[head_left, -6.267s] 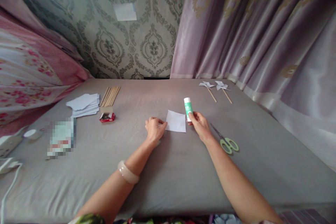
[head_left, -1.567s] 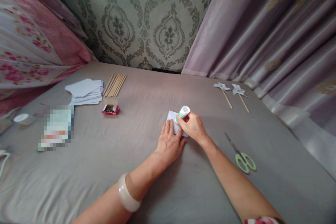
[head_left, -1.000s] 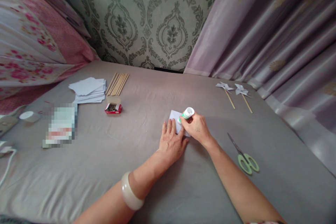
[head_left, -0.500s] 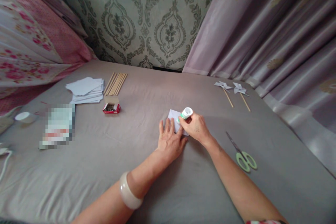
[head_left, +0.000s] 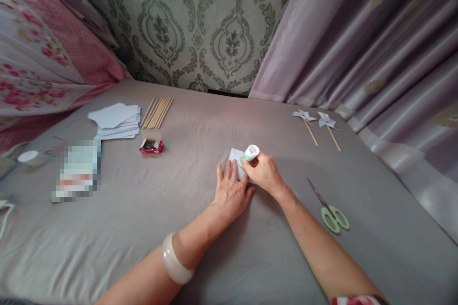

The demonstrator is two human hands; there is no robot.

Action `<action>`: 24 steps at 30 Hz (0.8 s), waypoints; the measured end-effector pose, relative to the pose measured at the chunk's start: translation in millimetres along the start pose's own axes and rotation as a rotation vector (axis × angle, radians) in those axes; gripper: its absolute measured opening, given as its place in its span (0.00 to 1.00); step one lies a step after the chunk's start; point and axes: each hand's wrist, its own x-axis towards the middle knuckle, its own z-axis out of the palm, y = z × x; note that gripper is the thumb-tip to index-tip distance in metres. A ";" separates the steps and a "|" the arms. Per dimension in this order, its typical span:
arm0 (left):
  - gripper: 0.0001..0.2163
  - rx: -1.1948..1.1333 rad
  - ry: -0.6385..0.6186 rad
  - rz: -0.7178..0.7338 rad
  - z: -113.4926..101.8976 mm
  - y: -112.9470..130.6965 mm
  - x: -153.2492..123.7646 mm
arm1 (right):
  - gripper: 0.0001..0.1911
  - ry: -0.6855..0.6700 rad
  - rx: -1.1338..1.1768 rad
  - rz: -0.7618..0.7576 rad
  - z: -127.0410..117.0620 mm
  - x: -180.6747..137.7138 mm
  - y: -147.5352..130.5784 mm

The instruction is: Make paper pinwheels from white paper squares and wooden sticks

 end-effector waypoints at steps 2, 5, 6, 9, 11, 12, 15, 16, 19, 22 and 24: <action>0.24 -0.005 -0.008 0.001 -0.6 -0.3 0.3 | 0.07 0.006 0.004 0.004 2.0 3.6 -0.3; 0.24 -0.012 -0.001 0.003 -1.2 -0.7 0.2 | 0.08 0.021 0.003 0.036 1.9 6.1 2.0; 0.24 -0.011 0.003 0.003 -1.3 -0.7 0.1 | 0.08 0.023 0.001 0.043 1.1 5.3 2.8; 0.25 -0.001 0.003 0.005 -2.0 -0.1 0.1 | 0.08 0.012 -0.007 0.036 -0.7 0.7 3.5; 0.24 0.004 -0.003 0.004 -2.9 0.5 0.4 | 0.07 0.002 -0.010 0.014 0.2 -0.4 2.5; 0.24 0.004 -0.005 0.003 -3.5 0.7 0.6 | 0.07 -0.001 -0.010 0.005 1.1 0.3 2.1; 0.24 0.000 -0.007 -0.002 -4.3 0.6 1.1 | 0.08 0.009 -0.008 0.011 3.2 4.7 2.4; 0.24 -0.001 -0.007 -0.002 -4.1 0.3 1.1 | 0.08 0.014 -0.011 0.021 2.9 5.6 2.9; 0.25 0.000 0.005 0.003 -1.9 -0.7 0.8 | 0.08 0.028 -0.016 0.044 -0.9 3.2 3.8; 0.24 0.003 0.017 0.007 0.0 -0.7 0.6 | 0.08 0.005 -0.003 0.020 -3.2 -1.3 1.7; 0.22 0.002 0.007 0.006 -0.5 -0.3 0.6 | 0.08 -0.010 -0.004 -0.003 -1.8 -0.6 0.1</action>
